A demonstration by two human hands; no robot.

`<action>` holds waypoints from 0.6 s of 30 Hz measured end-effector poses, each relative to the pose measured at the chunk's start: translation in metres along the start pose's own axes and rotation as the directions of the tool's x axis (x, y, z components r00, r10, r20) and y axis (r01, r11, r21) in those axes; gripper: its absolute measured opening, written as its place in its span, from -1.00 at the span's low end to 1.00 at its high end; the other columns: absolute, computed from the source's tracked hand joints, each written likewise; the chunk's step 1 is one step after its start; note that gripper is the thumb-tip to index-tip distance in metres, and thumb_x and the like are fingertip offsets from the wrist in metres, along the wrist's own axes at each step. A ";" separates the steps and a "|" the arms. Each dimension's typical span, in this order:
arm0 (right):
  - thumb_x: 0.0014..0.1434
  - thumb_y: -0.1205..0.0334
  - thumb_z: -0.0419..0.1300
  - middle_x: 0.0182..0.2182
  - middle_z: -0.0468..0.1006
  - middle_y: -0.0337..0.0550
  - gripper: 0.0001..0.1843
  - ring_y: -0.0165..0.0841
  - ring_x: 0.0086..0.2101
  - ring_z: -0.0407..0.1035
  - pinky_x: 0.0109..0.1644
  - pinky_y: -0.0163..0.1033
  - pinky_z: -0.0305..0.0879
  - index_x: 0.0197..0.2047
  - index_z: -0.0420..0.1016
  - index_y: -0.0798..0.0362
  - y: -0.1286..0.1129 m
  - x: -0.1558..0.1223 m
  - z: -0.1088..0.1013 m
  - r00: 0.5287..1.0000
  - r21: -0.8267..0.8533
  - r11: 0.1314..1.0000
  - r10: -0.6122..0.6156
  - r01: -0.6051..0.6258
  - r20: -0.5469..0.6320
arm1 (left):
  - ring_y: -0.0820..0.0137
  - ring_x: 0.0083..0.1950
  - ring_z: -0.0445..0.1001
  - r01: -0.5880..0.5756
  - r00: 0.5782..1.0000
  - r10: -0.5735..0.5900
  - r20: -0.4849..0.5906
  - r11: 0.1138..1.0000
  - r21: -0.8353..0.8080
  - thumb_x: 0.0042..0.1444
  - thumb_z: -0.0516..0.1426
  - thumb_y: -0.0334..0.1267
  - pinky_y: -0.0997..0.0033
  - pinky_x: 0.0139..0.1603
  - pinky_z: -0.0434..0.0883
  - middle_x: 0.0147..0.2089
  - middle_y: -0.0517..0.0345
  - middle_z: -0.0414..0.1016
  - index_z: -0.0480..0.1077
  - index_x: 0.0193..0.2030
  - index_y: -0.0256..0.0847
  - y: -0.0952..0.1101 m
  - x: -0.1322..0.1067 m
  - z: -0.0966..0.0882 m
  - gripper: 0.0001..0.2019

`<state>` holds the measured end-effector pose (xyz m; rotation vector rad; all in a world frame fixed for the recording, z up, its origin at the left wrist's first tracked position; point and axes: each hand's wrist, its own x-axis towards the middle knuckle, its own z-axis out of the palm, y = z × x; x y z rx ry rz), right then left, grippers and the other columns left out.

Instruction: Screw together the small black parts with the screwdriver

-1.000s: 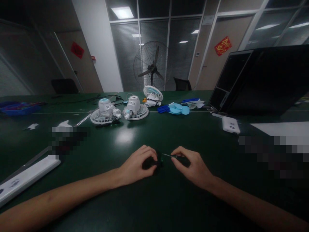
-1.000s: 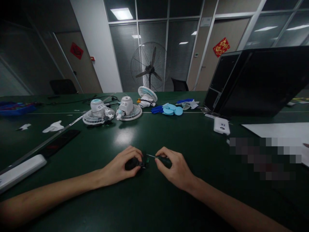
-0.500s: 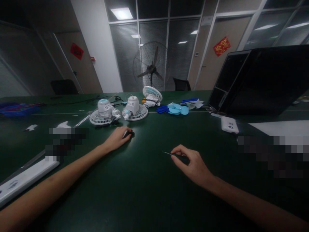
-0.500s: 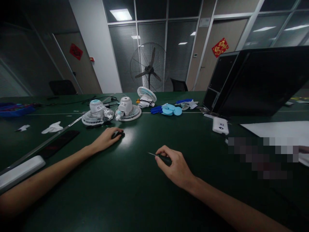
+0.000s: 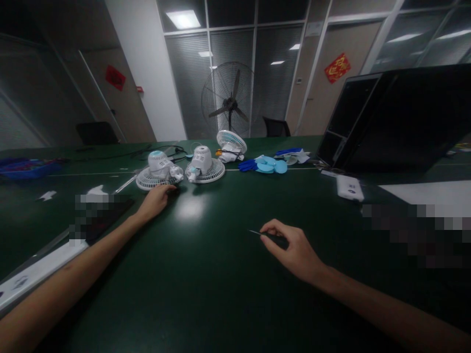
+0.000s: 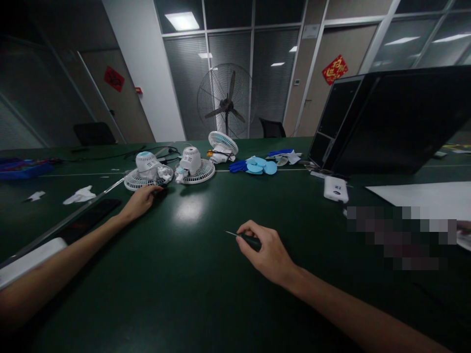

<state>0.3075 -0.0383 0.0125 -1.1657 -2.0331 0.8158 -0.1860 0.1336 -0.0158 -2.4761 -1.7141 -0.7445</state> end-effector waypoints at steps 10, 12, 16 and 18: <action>0.47 0.10 0.17 -0.28 0.57 -0.22 -0.83 -0.34 -0.33 0.51 -0.26 -0.22 0.45 -0.04 0.50 -0.01 -0.003 0.000 0.000 1.000 -0.008 1.000 -0.023 0.023 -0.016 | -0.02 0.09 0.56 -0.032 0.999 0.035 0.029 0.992 -0.118 0.29 0.05 -0.14 -0.02 0.14 0.49 0.06 -0.12 0.65 0.53 0.21 -0.16 -0.002 0.002 0.003 -0.57; 0.47 0.10 0.17 -0.27 0.57 -0.22 -0.83 -0.34 -0.32 0.51 -0.26 -0.22 0.44 -0.04 0.50 -0.01 -0.003 0.000 0.000 1.000 -0.003 1.000 -0.021 0.020 -0.013 | -0.02 0.11 0.55 -0.038 0.999 0.040 0.013 0.993 -0.110 0.29 0.05 -0.15 -0.02 0.15 0.49 0.08 -0.13 0.64 0.52 0.23 -0.18 -0.003 0.002 0.004 -0.55; 0.47 0.10 0.17 -0.27 0.58 -0.22 -0.83 -0.34 -0.32 0.51 -0.25 -0.21 0.45 -0.02 0.50 -0.01 -0.002 0.000 0.000 1.000 -0.020 0.999 -0.027 0.026 -0.015 | -0.03 0.10 0.54 -0.056 0.998 0.057 0.019 0.996 -0.068 0.32 0.00 -0.18 -0.01 0.12 0.47 0.06 -0.14 0.65 0.55 0.22 -0.18 -0.006 0.002 0.005 -0.55; 0.47 0.11 0.18 -0.28 0.58 -0.23 -0.84 -0.34 -0.30 0.51 -0.21 -0.20 0.45 -0.02 0.50 -0.01 -0.001 0.000 0.000 0.999 -0.048 0.998 -0.036 0.035 -0.027 | -0.04 0.07 0.54 -0.065 0.998 0.066 0.015 0.996 -0.057 0.33 0.02 -0.15 -0.01 0.11 0.47 0.04 -0.13 0.65 0.58 0.18 -0.16 -0.006 0.003 0.005 -0.57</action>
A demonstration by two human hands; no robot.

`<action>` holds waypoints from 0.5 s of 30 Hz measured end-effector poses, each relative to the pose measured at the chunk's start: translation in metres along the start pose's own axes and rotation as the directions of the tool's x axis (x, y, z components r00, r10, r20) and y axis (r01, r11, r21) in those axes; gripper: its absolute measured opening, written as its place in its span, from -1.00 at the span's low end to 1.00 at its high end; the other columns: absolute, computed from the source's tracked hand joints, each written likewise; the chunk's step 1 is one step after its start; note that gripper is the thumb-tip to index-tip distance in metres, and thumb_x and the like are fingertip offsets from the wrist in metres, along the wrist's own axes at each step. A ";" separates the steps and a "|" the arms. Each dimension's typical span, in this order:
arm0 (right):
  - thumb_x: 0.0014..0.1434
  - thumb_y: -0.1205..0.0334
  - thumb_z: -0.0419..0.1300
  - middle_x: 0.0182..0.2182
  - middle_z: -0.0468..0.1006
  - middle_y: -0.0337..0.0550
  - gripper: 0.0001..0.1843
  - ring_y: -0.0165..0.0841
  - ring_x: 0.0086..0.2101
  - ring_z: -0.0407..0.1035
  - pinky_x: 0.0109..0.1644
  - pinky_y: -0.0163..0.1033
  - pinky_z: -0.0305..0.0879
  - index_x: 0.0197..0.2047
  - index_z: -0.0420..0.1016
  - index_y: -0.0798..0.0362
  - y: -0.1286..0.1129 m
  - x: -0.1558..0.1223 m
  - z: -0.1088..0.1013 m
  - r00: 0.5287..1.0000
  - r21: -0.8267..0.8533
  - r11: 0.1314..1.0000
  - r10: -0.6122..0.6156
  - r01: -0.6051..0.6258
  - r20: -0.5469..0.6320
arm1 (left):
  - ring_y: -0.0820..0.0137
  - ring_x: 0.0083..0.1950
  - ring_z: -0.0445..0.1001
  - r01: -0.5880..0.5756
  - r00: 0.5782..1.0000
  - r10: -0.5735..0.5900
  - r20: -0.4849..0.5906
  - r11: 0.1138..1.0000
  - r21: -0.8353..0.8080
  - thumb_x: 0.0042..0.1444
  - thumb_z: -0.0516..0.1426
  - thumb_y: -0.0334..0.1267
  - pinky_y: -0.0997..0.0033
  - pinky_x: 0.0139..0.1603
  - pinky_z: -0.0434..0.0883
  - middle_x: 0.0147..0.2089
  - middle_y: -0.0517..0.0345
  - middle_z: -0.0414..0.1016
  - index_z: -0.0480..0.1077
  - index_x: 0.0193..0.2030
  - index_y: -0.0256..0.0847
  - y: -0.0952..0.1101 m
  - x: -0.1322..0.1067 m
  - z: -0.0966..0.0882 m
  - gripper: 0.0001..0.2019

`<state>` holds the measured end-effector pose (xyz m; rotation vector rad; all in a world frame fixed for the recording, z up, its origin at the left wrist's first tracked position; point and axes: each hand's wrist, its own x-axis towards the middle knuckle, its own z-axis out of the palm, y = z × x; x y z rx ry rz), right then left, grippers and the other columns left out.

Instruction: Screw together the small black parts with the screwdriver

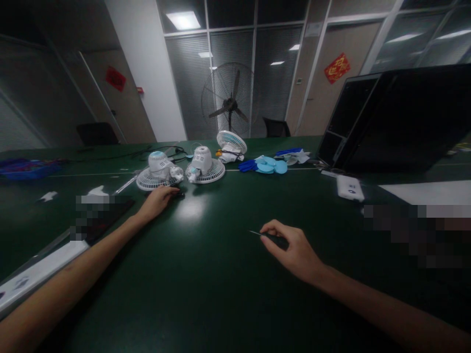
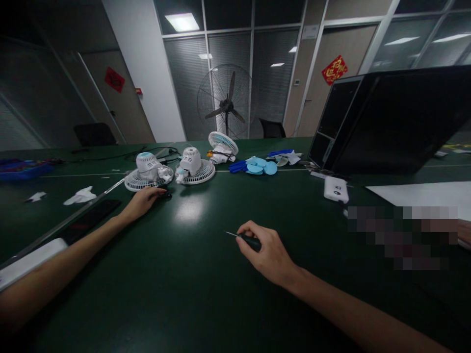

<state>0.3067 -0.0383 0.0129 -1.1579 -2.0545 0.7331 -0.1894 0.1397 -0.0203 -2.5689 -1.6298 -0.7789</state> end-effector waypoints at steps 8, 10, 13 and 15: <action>0.48 0.11 0.16 -0.26 0.59 -0.21 -0.83 -0.35 -0.30 0.52 -0.24 -0.23 0.46 -0.01 0.51 -0.01 0.001 0.000 0.001 1.000 0.012 1.000 0.006 -0.007 0.020 | -0.06 0.10 0.53 0.018 1.000 -0.018 0.010 1.000 -0.003 0.34 0.06 0.01 -0.05 0.15 0.44 0.07 -0.15 0.65 0.60 0.12 -0.13 0.002 0.002 0.001 -0.58; 0.48 0.10 0.16 -0.26 0.59 -0.21 -0.82 -0.35 -0.31 0.52 -0.25 -0.23 0.46 -0.01 0.51 -0.01 0.001 0.000 0.001 1.000 0.017 1.000 0.013 -0.013 0.026 | -0.05 0.06 0.54 0.044 0.999 -0.045 -0.005 0.999 -0.021 0.30 0.09 0.02 -0.01 0.12 0.45 0.02 -0.14 0.65 0.56 0.15 -0.15 0.001 0.002 0.002 -0.56; 0.48 0.10 0.17 -0.25 0.58 -0.21 -0.82 -0.34 -0.30 0.51 -0.23 -0.21 0.46 -0.01 0.51 -0.01 0.002 0.000 0.001 1.000 0.002 1.000 0.005 -0.005 0.014 | 0.02 -0.04 0.59 0.080 0.996 -0.083 -0.037 0.994 -0.079 0.22 0.14 0.03 0.08 0.03 0.48 -0.08 -0.08 0.65 0.48 0.19 -0.21 0.001 0.002 0.001 -0.50; 0.48 0.09 0.17 -0.24 0.58 -0.20 -0.82 -0.34 -0.28 0.52 -0.21 -0.21 0.47 -0.01 0.51 -0.01 0.004 0.000 0.001 1.000 -0.001 1.000 0.001 -0.001 0.015 | 0.07 -0.08 0.61 0.113 0.992 -0.119 -0.042 0.985 -0.129 0.18 0.17 0.03 0.13 0.01 0.49 -0.11 -0.03 0.64 0.42 0.23 -0.23 0.001 0.001 0.000 -0.45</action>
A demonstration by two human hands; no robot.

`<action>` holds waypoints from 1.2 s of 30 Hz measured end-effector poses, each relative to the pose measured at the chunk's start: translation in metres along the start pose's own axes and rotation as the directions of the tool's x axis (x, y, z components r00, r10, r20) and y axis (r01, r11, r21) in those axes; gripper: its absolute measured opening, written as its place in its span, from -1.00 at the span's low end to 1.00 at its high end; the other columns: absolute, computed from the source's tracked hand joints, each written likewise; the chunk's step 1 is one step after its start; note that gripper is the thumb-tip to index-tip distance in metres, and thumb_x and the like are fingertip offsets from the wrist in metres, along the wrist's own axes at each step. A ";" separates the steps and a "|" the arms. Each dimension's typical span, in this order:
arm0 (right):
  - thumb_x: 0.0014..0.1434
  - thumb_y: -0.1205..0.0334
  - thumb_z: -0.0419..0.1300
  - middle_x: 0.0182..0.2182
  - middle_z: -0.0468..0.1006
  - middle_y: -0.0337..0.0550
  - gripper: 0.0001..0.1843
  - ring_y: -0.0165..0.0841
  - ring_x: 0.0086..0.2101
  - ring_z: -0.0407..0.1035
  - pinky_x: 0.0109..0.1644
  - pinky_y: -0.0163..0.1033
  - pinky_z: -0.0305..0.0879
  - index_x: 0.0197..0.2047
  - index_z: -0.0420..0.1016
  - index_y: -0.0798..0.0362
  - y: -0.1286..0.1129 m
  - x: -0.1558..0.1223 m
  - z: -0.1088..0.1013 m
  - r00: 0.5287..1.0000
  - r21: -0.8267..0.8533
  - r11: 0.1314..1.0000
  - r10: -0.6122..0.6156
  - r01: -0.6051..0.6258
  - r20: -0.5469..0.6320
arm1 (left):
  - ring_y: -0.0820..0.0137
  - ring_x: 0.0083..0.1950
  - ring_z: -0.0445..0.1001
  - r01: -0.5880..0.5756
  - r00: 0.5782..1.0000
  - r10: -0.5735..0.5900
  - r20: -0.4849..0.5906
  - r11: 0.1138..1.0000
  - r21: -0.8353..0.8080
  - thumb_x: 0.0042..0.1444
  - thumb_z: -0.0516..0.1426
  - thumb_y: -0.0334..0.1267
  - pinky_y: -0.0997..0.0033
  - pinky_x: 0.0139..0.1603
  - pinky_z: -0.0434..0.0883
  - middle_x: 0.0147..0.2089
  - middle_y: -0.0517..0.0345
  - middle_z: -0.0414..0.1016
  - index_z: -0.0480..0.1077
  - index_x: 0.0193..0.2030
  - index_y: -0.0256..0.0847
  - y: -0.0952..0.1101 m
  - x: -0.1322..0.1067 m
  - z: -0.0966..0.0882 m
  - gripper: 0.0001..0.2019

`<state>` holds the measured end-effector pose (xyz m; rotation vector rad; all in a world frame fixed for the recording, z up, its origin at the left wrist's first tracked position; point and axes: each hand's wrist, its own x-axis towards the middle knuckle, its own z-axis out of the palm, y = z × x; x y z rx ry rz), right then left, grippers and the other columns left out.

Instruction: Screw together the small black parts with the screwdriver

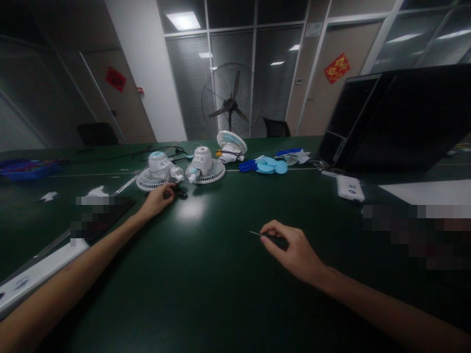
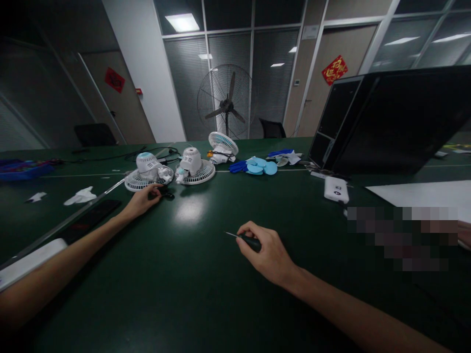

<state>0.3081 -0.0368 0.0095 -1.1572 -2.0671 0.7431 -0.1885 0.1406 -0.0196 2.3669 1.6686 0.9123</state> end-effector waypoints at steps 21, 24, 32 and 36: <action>0.47 0.10 0.16 -0.26 0.59 -0.21 -0.82 -0.34 -0.31 0.52 -0.25 -0.22 0.47 -0.02 0.51 -0.01 -0.004 0.001 0.000 1.000 0.018 1.000 -0.005 0.005 0.008 | 0.08 0.04 0.64 0.049 0.991 -0.071 -0.115 0.982 -0.182 0.24 0.18 0.14 -0.01 0.19 0.52 0.05 -0.08 0.64 0.42 0.28 -0.22 0.015 0.002 0.004 -0.40; 0.47 0.09 0.16 -0.27 0.59 -0.21 -0.82 -0.34 -0.32 0.51 -0.28 -0.23 0.46 -0.03 0.52 -0.02 -0.005 0.000 -0.001 1.000 0.020 1.000 -0.004 0.004 0.000 | 0.09 0.06 0.64 0.029 0.995 -0.047 -0.083 0.977 -0.211 0.25 0.17 0.14 -0.04 0.23 0.51 0.05 -0.07 0.66 0.39 0.33 -0.22 0.017 0.003 0.007 -0.37; 0.49 0.09 0.15 -0.24 0.59 -0.20 -0.81 -0.33 -0.28 0.52 -0.24 -0.22 0.45 0.00 0.51 -0.01 -0.005 0.001 -0.001 1.000 0.002 1.000 -0.005 0.005 0.007 | 0.08 0.03 0.64 -0.015 1.000 0.014 -0.008 0.989 -0.149 0.31 0.15 0.12 -0.01 0.20 0.51 0.06 -0.06 0.67 0.42 0.30 -0.18 0.018 0.003 0.007 -0.44; 0.49 0.10 0.16 -0.24 0.59 -0.20 -0.81 -0.32 -0.27 0.52 -0.20 -0.21 0.46 0.00 0.51 -0.01 -0.005 0.000 -0.001 1.000 0.001 1.000 0.001 -0.001 0.012 | 0.08 0.05 0.64 -0.024 1.000 0.023 -0.012 0.986 -0.166 0.32 0.15 0.13 0.00 0.21 0.49 0.06 -0.06 0.67 0.42 0.29 -0.19 0.020 0.003 0.006 -0.45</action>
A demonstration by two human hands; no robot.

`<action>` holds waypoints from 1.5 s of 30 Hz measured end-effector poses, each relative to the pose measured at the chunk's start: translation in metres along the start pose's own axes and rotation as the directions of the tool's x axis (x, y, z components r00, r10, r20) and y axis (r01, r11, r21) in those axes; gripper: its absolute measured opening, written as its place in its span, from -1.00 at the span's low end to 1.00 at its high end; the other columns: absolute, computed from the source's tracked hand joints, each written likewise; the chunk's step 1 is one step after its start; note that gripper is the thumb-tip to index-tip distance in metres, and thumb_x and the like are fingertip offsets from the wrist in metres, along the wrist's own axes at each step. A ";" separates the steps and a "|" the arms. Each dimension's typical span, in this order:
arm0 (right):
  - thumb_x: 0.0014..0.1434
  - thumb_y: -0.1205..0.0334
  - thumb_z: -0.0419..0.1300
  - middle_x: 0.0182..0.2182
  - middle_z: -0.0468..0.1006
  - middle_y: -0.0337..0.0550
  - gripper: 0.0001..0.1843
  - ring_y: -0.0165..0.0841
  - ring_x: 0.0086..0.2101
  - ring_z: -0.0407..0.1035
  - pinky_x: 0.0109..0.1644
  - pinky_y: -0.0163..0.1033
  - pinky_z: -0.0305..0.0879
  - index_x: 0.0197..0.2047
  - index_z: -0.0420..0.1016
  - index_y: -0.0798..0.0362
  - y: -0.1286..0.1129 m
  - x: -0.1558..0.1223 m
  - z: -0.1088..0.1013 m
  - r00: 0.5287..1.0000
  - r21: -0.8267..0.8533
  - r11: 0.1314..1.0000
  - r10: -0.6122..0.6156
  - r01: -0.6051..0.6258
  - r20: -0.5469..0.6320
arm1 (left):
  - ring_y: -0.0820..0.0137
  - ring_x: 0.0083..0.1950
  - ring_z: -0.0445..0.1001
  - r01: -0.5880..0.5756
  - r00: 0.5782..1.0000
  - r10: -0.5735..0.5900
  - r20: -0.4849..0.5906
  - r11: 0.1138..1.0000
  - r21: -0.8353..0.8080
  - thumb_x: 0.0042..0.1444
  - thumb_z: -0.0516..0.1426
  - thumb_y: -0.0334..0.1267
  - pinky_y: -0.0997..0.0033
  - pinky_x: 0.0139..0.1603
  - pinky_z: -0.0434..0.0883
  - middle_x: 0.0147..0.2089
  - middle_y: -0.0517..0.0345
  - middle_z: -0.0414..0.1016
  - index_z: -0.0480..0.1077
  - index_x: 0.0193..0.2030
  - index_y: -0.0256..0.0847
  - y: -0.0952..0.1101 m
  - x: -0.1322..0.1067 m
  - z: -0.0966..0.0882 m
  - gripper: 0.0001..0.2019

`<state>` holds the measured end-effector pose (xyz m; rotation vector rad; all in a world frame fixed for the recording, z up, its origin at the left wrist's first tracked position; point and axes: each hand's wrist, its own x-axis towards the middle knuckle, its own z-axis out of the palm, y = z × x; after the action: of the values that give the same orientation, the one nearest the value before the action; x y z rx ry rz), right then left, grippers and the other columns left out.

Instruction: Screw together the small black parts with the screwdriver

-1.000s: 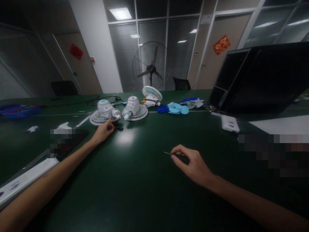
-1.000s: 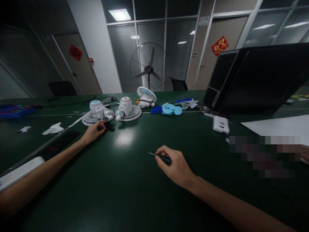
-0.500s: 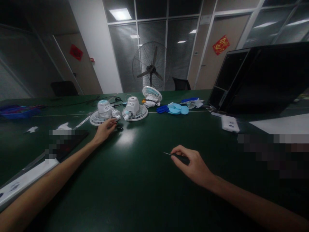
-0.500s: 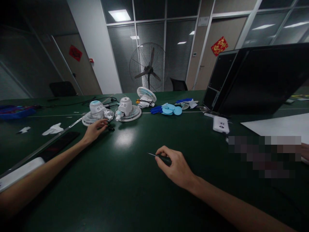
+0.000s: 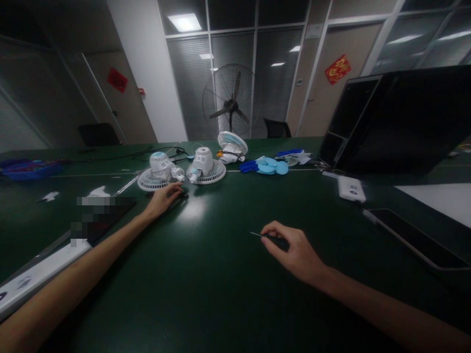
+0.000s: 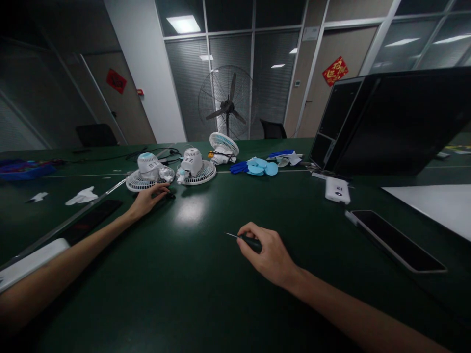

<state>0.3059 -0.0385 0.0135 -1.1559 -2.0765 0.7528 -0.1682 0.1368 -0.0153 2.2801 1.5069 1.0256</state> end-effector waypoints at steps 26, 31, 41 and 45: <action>0.48 0.09 0.17 -0.26 0.59 -0.23 -0.81 -0.35 -0.31 0.51 -0.26 -0.26 0.44 -0.01 0.52 -0.01 0.004 0.000 0.002 1.000 -0.018 1.000 -0.018 0.018 -0.003 | 0.13 0.04 0.62 -0.027 0.997 0.024 0.075 0.999 0.040 0.27 0.24 -0.04 0.14 0.04 0.51 0.04 -0.03 0.66 0.43 0.29 -0.18 0.002 0.001 0.002 -0.50; 0.46 0.09 0.20 -0.21 0.61 -0.23 -0.82 -0.34 -0.26 0.53 -0.19 -0.25 0.44 0.01 0.54 -0.02 0.006 0.002 0.003 1.000 -0.032 0.999 0.006 -0.005 0.022 | 0.21 -0.07 0.60 -0.037 0.967 0.045 0.252 0.999 -0.038 0.34 0.20 -0.09 0.19 -0.03 0.52 0.10 0.01 0.62 0.33 0.40 -0.10 0.057 -0.010 0.025 -0.48; 0.40 0.19 0.24 -0.18 0.62 -0.17 -0.84 -0.29 -0.22 0.51 -0.11 -0.18 0.38 -0.02 0.60 -0.01 0.005 0.001 0.002 0.989 -0.104 0.987 -0.118 0.126 0.085 | 0.29 0.05 0.57 -0.059 0.834 0.268 0.483 0.913 -0.404 0.32 0.30 -0.30 0.27 0.09 0.47 0.07 0.11 0.60 0.36 0.37 -0.03 0.207 -0.077 0.079 -0.49; 0.39 0.21 0.23 -0.21 0.62 -0.17 -0.85 -0.31 -0.25 0.50 -0.16 -0.19 0.37 -0.05 0.61 0.01 0.004 -0.001 0.002 0.984 -0.094 0.983 -0.144 0.155 0.106 | 0.28 0.04 0.56 -0.039 0.831 0.255 0.494 0.913 -0.405 0.32 0.30 -0.31 0.24 0.10 0.47 0.04 0.11 0.61 0.37 0.36 -0.03 0.213 -0.080 0.076 -0.50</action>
<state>0.3071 -0.0380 0.0087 -1.0202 -2.2787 0.6502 0.0161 -0.0146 0.0074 2.1659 0.8250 0.5593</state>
